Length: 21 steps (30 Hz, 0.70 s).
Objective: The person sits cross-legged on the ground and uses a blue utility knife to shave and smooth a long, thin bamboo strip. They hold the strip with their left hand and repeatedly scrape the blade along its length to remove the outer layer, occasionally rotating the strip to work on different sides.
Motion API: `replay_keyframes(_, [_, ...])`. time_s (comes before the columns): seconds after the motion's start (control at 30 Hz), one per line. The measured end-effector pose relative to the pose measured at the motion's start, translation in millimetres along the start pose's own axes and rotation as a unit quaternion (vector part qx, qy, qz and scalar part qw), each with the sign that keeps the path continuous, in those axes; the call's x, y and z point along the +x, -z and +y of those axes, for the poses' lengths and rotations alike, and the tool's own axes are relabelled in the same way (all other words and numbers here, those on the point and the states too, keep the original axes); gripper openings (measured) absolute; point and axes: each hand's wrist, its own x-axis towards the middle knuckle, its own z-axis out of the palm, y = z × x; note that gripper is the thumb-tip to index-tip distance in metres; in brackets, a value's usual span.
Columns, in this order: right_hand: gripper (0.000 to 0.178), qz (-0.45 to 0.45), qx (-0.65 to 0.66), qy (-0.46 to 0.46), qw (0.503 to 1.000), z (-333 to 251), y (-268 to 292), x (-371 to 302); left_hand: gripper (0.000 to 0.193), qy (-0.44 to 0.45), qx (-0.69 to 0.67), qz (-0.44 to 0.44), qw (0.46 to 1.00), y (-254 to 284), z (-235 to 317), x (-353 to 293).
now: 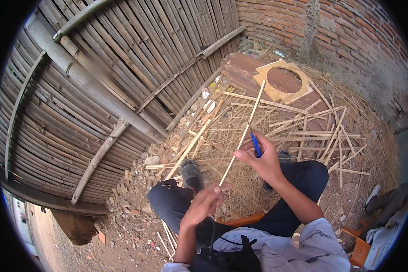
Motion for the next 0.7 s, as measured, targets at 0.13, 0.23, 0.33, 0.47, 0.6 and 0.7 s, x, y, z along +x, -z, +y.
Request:
replay_keyframes(0.13, [0.044, 0.013, 0.003, 0.013, 1.000, 3, 1, 2, 0.051, -0.085, 0.038, -0.023, 0.995, 2, -17, 5])
replay_keyframes(0.23, [0.043, 0.022, 0.001, 0.021, 1.000, 5, 1, 3, 0.045, -0.116, 0.067, -0.028, 0.991, 5, -23, 7])
replay_keyframes(0.33, [0.046, 0.037, 0.007, 0.028, 0.999, 10, 3, 3, 0.040, -0.082, 0.049, -0.028, 0.995, 3, -9, 2])
replay_keyframes(0.47, [0.048, 0.043, 0.070, -0.010, 0.997, -2, 4, 4, 0.035, -0.077, -0.010, 0.005, 0.997, 0, -7, -3])
replay_keyframes(0.6, [0.047, 0.044, 0.083, -0.030, 0.995, -12, 14, 9, 0.049, -0.068, 0.019, 0.004, 0.998, 8, -10, -3])
replay_keyframes(0.7, [0.050, 0.075, 0.084, -0.031, 0.993, -14, 17, 9, 0.048, -0.067, 0.040, 0.011, 0.997, 10, -17, -5])
